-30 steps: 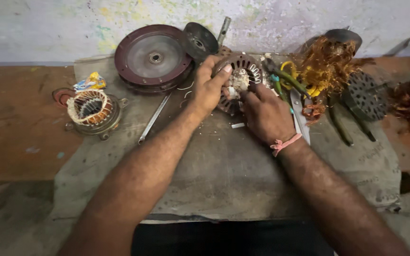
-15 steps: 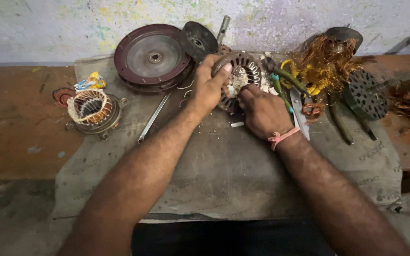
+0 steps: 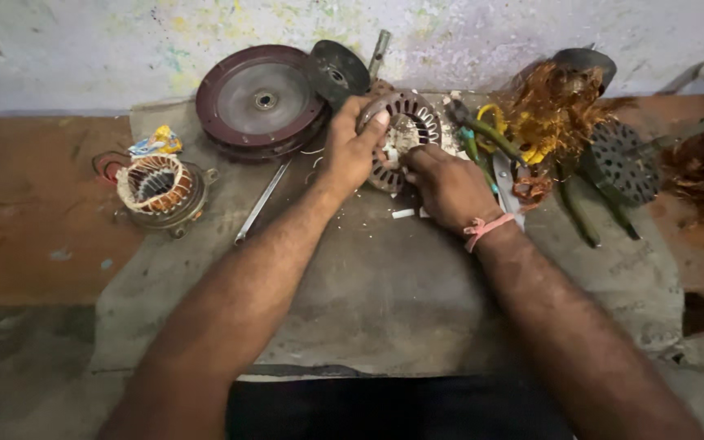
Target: The person uses pliers to cut and remove copper wiring from a ceiling fan motor stator while placing small white insulation strips into the stator slots by hand.
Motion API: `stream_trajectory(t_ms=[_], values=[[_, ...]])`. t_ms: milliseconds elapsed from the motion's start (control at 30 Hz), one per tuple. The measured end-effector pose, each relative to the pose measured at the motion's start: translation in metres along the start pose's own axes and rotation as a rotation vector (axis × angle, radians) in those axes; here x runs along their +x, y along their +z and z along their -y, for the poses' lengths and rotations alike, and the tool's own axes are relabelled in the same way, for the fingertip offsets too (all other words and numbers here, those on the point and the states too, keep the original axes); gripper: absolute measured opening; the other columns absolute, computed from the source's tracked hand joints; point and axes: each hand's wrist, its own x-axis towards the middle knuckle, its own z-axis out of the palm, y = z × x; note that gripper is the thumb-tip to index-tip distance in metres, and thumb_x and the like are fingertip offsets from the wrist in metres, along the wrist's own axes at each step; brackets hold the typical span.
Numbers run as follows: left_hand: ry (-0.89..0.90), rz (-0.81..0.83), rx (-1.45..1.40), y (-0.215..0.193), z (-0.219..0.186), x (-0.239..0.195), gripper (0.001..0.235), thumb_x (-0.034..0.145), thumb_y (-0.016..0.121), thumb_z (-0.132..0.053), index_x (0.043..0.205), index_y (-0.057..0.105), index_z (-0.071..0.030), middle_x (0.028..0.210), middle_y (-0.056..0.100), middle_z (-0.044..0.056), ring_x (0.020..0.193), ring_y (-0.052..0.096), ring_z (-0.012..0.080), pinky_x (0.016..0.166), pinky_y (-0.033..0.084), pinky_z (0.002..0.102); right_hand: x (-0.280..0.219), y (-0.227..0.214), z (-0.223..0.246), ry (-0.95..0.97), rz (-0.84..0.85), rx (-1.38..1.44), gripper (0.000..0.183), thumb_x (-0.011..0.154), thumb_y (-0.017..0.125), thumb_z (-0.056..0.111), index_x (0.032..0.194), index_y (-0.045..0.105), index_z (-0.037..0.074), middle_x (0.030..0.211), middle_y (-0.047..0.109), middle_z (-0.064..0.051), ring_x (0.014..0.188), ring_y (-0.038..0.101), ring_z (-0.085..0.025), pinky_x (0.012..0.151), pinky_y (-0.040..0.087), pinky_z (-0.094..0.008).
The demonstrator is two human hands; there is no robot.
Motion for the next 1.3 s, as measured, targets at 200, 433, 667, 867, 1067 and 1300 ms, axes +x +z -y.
stream_trajectory(t_ms=[200,433,667,867,1067,1300], values=[[-0.005,0.003,0.015,0.0,-0.003,-0.002,0.025,0.102,0.065,-0.024,0.113,0.058,-0.002,0.077,0.061,0.002,0.057,0.058,0.009,0.047,0.053,0.027,-0.002,0.003,0.003,-0.005,0.008,-0.043,0.022,0.093,0.057,0.007,0.115,0.062,0.008,0.105,0.066,-0.016,0.087,0.067,-0.041,0.073,0.052,-0.051],[-0.017,0.009,-0.003,-0.002,-0.002,0.0,0.025,0.103,0.066,-0.025,0.108,0.058,-0.002,0.078,0.061,0.003,0.055,0.057,0.0095,0.047,0.054,0.028,0.003,0.001,0.008,0.064,-0.01,0.037,0.018,0.095,0.06,0.011,0.11,0.07,0.009,0.103,0.068,-0.014,0.09,0.068,-0.04,0.077,0.053,-0.05],[0.023,0.009,0.101,0.003,-0.018,-0.01,0.029,0.102,0.065,-0.024,0.119,0.058,-0.001,0.083,0.064,0.001,0.06,0.059,0.0075,0.049,0.053,0.026,-0.002,-0.004,-0.005,-0.036,-0.041,0.221,0.024,0.094,0.064,0.015,0.115,0.07,0.004,0.103,0.07,-0.018,0.093,0.069,-0.039,0.081,0.054,-0.047],[0.002,0.007,0.097,0.003,-0.021,-0.009,0.023,0.102,0.065,-0.019,0.116,0.058,-0.001,0.08,0.063,0.002,0.058,0.058,0.008,0.049,0.053,0.027,-0.002,0.008,-0.005,0.013,-0.042,0.03,0.023,0.096,0.059,0.007,0.118,0.063,0.006,0.1,0.068,-0.019,0.087,0.067,-0.043,0.073,0.052,-0.052],[-0.049,-0.029,0.094,0.005,-0.017,-0.007,0.019,0.101,0.065,-0.015,0.113,0.058,-0.001,0.077,0.062,0.002,0.054,0.058,0.0088,0.047,0.054,0.028,0.001,0.012,0.002,0.045,0.027,-0.06,0.016,0.096,0.058,0.009,0.11,0.063,0.011,0.103,0.066,-0.013,0.082,0.067,-0.041,0.068,0.05,-0.054],[-0.038,-0.01,0.111,0.01,-0.023,-0.01,0.021,0.103,0.064,-0.015,0.116,0.056,-0.001,0.08,0.063,0.003,0.056,0.058,0.0083,0.047,0.054,0.028,0.0,0.004,0.012,0.029,-0.033,-0.04,0.018,0.094,0.058,0.009,0.11,0.066,0.011,0.103,0.066,-0.012,0.083,0.067,-0.041,0.068,0.052,-0.053]])
